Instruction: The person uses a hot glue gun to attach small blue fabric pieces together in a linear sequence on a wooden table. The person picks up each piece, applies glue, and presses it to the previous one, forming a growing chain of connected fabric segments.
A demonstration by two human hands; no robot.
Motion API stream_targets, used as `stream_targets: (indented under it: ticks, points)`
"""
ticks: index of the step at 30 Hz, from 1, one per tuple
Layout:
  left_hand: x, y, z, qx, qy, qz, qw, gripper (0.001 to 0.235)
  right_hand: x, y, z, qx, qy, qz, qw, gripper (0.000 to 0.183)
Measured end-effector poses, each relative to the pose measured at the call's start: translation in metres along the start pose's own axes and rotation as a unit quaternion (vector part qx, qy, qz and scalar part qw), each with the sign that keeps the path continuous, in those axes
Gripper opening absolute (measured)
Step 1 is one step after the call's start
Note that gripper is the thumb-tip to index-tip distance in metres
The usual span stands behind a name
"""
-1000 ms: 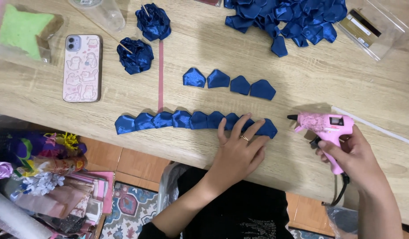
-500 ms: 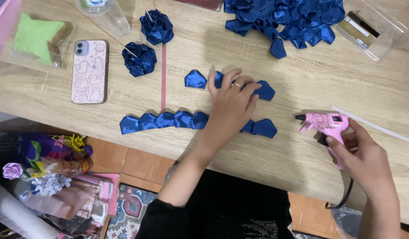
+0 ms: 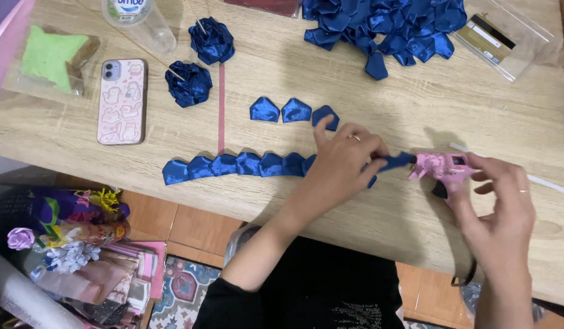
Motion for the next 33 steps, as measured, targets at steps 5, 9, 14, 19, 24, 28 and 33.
stream_targets:
  ticks: [5,9,14,19,24,28,33]
  points:
    - [-0.009,0.020,0.023,-0.049,0.031,-0.034,0.998,0.012,-0.031,0.006,-0.013,0.012,-0.052,-0.061,0.997,0.038]
    - [0.002,0.039,0.021,-0.004,-0.026,0.053,0.998,0.020,-0.051,0.012,0.008,-0.131,-0.086,-0.075,0.985,0.020]
    - [0.014,0.068,0.027,0.035,-0.058,0.125,0.990,0.021,-0.069,0.017,0.023,-0.149,-0.112,-0.100,0.977,0.011]
    - [-0.007,0.088,0.020,0.048,-0.099,0.118,0.987,0.034,-0.073,0.013,0.019,-0.133,-0.072,-0.126,0.980,0.007]
    - [-0.018,0.090,0.034,-0.023,-0.248,0.095,0.964,0.036,-0.076,0.013,0.017,-0.078,-0.001,-0.116,0.990,0.008]
    - [-0.024,0.091,0.037,-0.038,-0.327,0.087,0.940,0.044,-0.081,0.014,0.018,-0.058,0.035,-0.126,0.990,0.005]
    - [-0.031,0.094,0.034,-0.047,-0.333,0.084,0.938,0.045,-0.084,0.017,0.020,-0.046,0.045,-0.121,0.991,0.007]
Point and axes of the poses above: each hand's wrist, its own y-axis away from the middle knuckle, its own x-axis out of the back of the hand, z = x × y, the point moved 9 cm from there along -y, towards the middle knuckle, and after that the axes turned 2 degrees about -z, right-handed, at the moved point
